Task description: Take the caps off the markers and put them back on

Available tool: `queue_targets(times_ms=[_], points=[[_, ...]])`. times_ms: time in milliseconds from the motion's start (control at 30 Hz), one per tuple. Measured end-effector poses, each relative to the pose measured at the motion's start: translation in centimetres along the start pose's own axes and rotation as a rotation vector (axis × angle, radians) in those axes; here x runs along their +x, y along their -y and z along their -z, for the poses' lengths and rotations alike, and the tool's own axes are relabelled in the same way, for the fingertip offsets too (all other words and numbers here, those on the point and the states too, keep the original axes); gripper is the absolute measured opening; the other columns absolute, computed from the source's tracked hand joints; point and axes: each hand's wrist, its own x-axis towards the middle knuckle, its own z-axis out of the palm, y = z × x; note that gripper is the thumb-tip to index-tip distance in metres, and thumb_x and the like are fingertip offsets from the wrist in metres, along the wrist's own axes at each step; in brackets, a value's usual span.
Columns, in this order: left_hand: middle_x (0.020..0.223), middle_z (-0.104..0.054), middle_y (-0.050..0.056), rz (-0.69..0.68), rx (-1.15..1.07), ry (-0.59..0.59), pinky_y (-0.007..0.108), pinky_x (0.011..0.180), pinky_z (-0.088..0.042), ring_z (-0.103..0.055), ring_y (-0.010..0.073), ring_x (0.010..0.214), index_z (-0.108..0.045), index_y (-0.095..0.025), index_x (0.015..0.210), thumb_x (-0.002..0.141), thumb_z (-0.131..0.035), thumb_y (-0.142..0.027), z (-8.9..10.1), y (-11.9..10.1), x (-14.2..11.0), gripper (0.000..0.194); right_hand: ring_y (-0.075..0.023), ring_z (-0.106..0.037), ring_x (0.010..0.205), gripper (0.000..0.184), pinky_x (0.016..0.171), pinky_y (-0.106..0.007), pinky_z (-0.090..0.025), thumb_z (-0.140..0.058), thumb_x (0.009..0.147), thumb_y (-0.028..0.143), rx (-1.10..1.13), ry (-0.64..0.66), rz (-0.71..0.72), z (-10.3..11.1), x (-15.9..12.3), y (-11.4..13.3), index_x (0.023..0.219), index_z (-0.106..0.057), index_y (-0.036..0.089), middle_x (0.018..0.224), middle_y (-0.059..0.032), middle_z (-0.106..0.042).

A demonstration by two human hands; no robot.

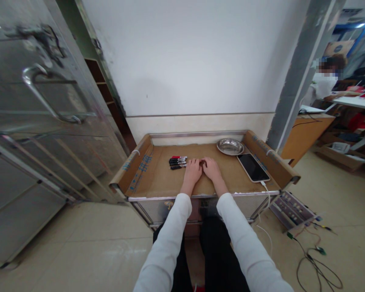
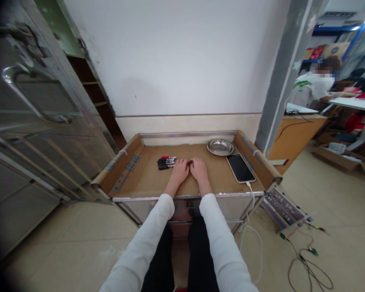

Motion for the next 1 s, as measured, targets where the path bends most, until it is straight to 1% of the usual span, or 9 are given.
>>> queue_targets(times_ms=[233,367,500,667,767,833,900,933,1000], points=[[0.104,-0.057,0.011,-0.001,-0.048,-0.019,0.038,0.091,-0.039,-0.050,0.0231,0.101,-0.055,-0.016,0.099,0.086,-0.041,-0.010,0.1,-0.1,0.0,0.020,-0.0187,-0.056,0.102,0.030,0.094,-0.031,-0.040,-0.041,0.084,0.008,-0.001,-0.002,0.000,0.0,0.0,0.0,0.103,-0.064,0.015,0.109,-0.0103,-0.065],[0.104,-0.057,0.011,0.061,-0.034,-0.063,0.039,0.090,-0.039,-0.050,0.0244,0.101,-0.056,-0.016,0.097,0.085,-0.040,-0.009,0.7,-0.4,0.0,0.020,-0.0182,-0.055,0.104,0.032,0.095,-0.031,-0.039,-0.041,0.083,0.007,0.009,-0.002,-0.002,-0.1,0.0,-0.1,0.104,-0.064,0.015,0.108,-0.0099,-0.066],[0.103,-0.056,0.011,0.219,0.022,-0.153,0.039,0.089,-0.039,-0.050,0.0265,0.104,-0.055,-0.017,0.098,0.083,-0.038,-0.004,1.5,-0.4,-0.2,0.027,-0.0179,-0.055,0.107,0.033,0.096,-0.030,-0.038,-0.040,0.084,0.008,0.017,-0.008,-0.002,0.0,-0.1,0.0,0.107,-0.062,0.014,0.111,-0.0107,-0.065],[0.106,-0.054,0.018,0.509,0.087,-0.271,0.045,0.086,-0.040,-0.050,0.0303,0.103,-0.052,-0.012,0.102,0.085,-0.034,-0.007,1.5,-0.3,-0.5,0.026,-0.0175,-0.055,0.108,0.032,0.096,-0.029,-0.039,-0.041,0.084,0.008,0.025,-0.021,-0.003,0.1,-0.2,0.2,0.106,-0.063,0.013,0.111,-0.0108,-0.065],[0.107,-0.053,0.021,0.591,0.088,-0.301,0.046,0.085,-0.041,-0.052,0.0313,0.102,-0.052,-0.008,0.103,0.088,-0.028,-0.010,1.2,-0.4,-0.5,0.028,-0.0174,-0.056,0.106,0.031,0.095,-0.029,-0.039,-0.040,0.085,0.009,0.030,-0.033,0.008,0.1,-0.3,0.2,0.105,-0.063,0.014,0.109,-0.0101,-0.065],[0.107,-0.053,0.022,0.584,0.078,-0.292,0.046,0.085,-0.041,-0.052,0.0315,0.102,-0.052,-0.007,0.103,0.089,-0.027,-0.011,1.0,-0.4,-0.5,0.029,-0.0173,-0.056,0.105,0.031,0.095,-0.029,-0.040,-0.039,0.085,0.009,0.032,-0.040,0.012,0.1,-0.3,0.2,0.104,-0.063,0.015,0.108,-0.0098,-0.066],[0.107,-0.053,0.021,0.524,0.060,-0.264,0.045,0.086,-0.042,-0.053,0.0302,0.103,-0.051,-0.008,0.103,0.089,-0.029,-0.010,1.0,-0.3,-0.4,0.026,-0.0174,-0.056,0.104,0.031,0.094,-0.030,-0.040,-0.040,0.085,0.010,0.032,-0.041,0.015,0.2,-0.3,0.2,0.105,-0.063,0.015,0.108,-0.0096,-0.066],[0.107,-0.053,0.019,0.471,0.042,-0.244,0.043,0.086,-0.043,-0.053,0.0289,0.103,-0.050,-0.009,0.102,0.088,-0.031,-0.009,1.0,-0.2,-0.4,0.024,-0.0175,-0.056,0.104,0.031,0.094,-0.030,-0.040,-0.041,0.085,0.010,0.031,-0.039,0.019,0.2,-0.4,0.3,0.105,-0.063,0.015,0.108,-0.0094,-0.066],[0.107,-0.053,0.016,0.323,-0.024,-0.198,0.040,0.087,-0.044,-0.053,0.0257,0.104,-0.048,-0.012,0.101,0.086,-0.035,-0.007,1.0,0.0,-0.2,0.021,-0.0178,-0.055,0.104,0.030,0.094,-0.031,-0.039,-0.042,0.084,0.011,0.028,-0.026,0.035,0.2,-0.4,0.4,0.107,-0.062,0.015,0.109,-0.0088,-0.065]])
